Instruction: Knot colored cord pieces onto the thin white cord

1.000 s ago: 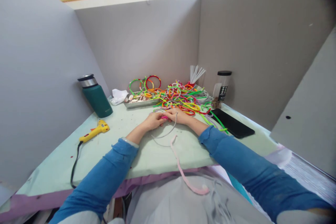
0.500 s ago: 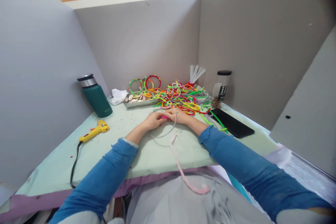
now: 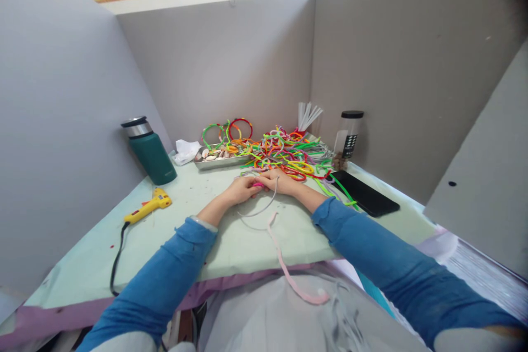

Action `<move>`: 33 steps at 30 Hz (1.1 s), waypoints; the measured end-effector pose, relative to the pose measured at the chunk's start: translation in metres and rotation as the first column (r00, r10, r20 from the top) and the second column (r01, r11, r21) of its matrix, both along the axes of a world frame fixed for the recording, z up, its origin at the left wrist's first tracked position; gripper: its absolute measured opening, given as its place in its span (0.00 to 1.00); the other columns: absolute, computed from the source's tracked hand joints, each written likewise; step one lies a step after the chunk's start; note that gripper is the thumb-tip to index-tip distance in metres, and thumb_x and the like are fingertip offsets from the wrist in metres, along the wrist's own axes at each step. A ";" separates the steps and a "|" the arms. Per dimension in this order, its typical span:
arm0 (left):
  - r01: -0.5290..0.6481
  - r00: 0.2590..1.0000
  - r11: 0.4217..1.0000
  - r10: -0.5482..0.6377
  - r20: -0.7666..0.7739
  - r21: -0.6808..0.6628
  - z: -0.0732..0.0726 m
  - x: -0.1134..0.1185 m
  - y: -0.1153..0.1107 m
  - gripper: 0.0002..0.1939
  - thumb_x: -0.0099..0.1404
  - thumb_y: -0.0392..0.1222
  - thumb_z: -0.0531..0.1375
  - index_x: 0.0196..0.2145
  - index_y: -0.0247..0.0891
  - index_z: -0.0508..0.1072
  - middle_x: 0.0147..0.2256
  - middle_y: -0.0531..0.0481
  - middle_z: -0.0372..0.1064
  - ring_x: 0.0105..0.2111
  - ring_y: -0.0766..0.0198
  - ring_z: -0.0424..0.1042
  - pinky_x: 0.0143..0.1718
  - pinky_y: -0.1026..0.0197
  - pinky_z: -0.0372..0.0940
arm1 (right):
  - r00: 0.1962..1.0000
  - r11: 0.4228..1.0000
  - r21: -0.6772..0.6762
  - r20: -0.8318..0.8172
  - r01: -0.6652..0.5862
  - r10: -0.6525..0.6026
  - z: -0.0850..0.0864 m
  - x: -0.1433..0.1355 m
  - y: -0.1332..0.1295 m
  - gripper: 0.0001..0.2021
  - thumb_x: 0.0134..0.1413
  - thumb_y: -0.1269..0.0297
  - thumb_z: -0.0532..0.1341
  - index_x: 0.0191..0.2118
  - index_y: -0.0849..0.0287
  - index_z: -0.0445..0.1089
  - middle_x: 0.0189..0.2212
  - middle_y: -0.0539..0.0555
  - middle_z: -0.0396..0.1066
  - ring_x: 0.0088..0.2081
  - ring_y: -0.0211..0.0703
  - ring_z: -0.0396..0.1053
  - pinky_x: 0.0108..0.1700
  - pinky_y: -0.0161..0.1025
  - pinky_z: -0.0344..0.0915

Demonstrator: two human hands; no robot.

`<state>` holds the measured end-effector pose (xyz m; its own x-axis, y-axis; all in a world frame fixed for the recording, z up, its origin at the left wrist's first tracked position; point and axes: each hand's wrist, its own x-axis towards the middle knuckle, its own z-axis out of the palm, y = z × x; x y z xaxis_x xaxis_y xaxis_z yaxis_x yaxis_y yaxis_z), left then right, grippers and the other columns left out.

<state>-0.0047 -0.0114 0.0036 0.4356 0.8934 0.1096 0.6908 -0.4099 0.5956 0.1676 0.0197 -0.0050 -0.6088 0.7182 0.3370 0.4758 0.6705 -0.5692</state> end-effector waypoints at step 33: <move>0.019 0.997 0.996 -0.013 -0.076 0.085 -0.002 -0.001 0.004 0.14 0.59 0.46 0.53 0.37 0.37 0.73 0.22 0.52 0.66 0.19 0.70 0.59 0.22 0.67 0.52 | 1.000 1.000 0.016 -0.019 -0.004 0.004 -0.004 -0.001 0.005 0.21 0.56 0.55 0.48 0.22 0.64 0.66 0.18 0.49 0.63 0.23 0.33 0.56 0.26 0.31 0.48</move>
